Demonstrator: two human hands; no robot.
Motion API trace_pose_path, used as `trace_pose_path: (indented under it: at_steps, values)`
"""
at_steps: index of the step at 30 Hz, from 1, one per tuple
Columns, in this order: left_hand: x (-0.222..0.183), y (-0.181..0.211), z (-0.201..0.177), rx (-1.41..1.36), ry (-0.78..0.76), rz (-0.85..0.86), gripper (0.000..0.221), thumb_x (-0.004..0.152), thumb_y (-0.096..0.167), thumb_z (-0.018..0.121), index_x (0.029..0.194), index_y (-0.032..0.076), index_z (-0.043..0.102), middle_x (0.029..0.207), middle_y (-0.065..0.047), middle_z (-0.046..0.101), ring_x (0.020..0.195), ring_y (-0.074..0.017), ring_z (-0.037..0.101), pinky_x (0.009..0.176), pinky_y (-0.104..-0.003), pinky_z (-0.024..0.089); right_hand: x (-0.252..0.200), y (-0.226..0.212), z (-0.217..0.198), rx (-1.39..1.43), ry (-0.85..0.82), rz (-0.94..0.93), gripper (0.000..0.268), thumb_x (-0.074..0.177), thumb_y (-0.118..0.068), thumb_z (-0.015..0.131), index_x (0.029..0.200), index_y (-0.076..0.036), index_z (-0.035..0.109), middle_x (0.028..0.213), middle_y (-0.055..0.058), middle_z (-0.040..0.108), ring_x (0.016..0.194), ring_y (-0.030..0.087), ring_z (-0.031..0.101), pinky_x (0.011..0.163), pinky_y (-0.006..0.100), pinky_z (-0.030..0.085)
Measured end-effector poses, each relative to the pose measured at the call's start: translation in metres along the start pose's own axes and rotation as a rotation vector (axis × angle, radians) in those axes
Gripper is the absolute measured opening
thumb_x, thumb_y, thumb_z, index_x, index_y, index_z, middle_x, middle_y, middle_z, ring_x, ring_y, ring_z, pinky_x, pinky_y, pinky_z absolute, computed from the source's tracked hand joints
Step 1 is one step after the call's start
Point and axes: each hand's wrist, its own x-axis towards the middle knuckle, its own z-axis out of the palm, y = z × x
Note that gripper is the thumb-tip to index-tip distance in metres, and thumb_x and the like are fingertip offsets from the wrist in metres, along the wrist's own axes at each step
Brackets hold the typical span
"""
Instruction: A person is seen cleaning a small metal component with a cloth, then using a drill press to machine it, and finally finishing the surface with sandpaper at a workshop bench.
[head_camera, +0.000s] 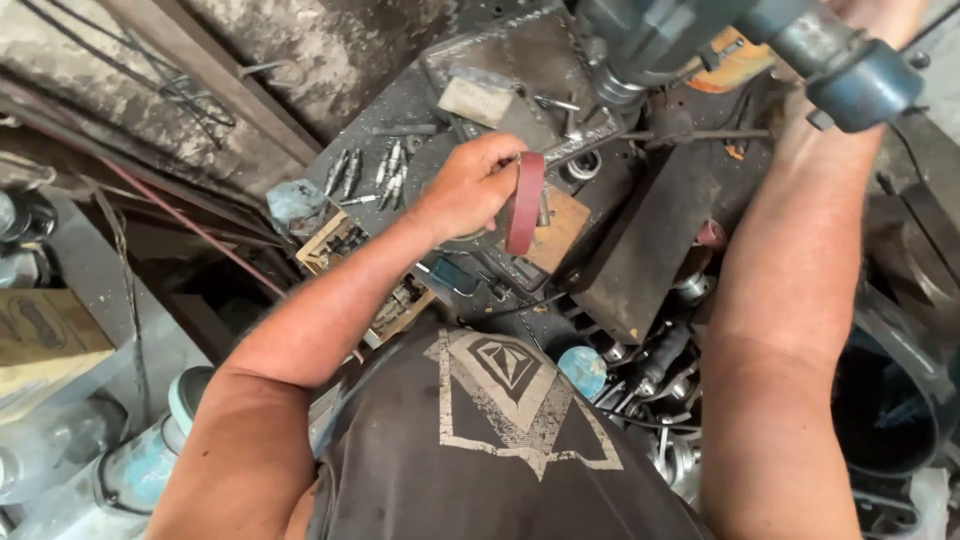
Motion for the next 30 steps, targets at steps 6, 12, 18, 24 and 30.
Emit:
trace_pose_path:
  at_steps: [6, 12, 18, 24, 30]
  values:
    - [0.036, -0.026, 0.026, -0.096, -0.031, 0.087, 0.024, 0.109, 0.007, 0.065, 0.126, 0.003, 0.083, 0.088, -0.017, 0.079, 0.056, -0.0198, 0.072, 0.047, -0.027, 0.067, -0.047, -0.005, -0.01, -0.217, -0.009, -0.001, 0.005, 0.114, -0.013, 0.083, 0.117, -0.008, 0.082, 0.096, 0.008, 0.079, 0.094, 0.017, 0.073, 0.093, 0.036, 0.06]
    - [0.047, -0.031, 0.029, -0.198, 0.011, 0.127, 0.012, 0.106, 0.007, 0.081, 0.117, 0.002, 0.083, 0.087, -0.01, 0.082, 0.069, -0.013, 0.076, 0.061, -0.028, 0.069, -0.064, 0.05, 0.04, -0.208, -0.098, 0.092, 0.007, 0.109, -0.005, 0.075, 0.109, -0.002, 0.082, 0.077, 0.004, 0.063, 0.075, 0.013, 0.059, 0.069, 0.034, 0.05]
    - [0.044, -0.021, 0.038, -0.341, 0.105, -0.005, 0.014, 0.108, 0.007, 0.08, 0.115, -0.004, 0.078, 0.08, -0.014, 0.076, 0.042, -0.0131, 0.061, 0.034, -0.025, 0.053, -0.06, 0.07, 0.046, -0.146, -0.009, 0.079, 0.041, 0.121, -0.015, 0.071, 0.08, -0.01, 0.072, 0.059, -0.001, 0.054, 0.061, 0.007, 0.048, 0.052, 0.027, 0.038]
    - [0.038, -0.004, 0.044, -0.389, 0.145, -0.032, 0.014, 0.109, 0.003, 0.072, 0.113, -0.01, 0.077, 0.084, -0.017, 0.073, 0.051, -0.0161, 0.066, 0.034, -0.026, 0.055, -0.052, 0.078, 0.045, -0.131, -0.004, 0.027, 0.055, 0.125, -0.019, 0.07, 0.07, -0.014, 0.065, 0.056, -0.004, 0.051, 0.06, 0.006, 0.044, 0.051, 0.028, 0.035]
    - [0.038, -0.004, 0.046, -0.402, 0.146, -0.082, 0.015, 0.108, 0.003, 0.073, 0.106, -0.01, 0.08, 0.08, -0.018, 0.073, 0.058, -0.0198, 0.07, 0.032, -0.026, 0.055, -0.054, 0.03, 0.06, -0.062, -0.014, 0.035, 0.055, 0.124, -0.02, 0.07, 0.069, -0.015, 0.063, 0.057, -0.005, 0.05, 0.06, 0.007, 0.043, 0.053, 0.027, 0.035]
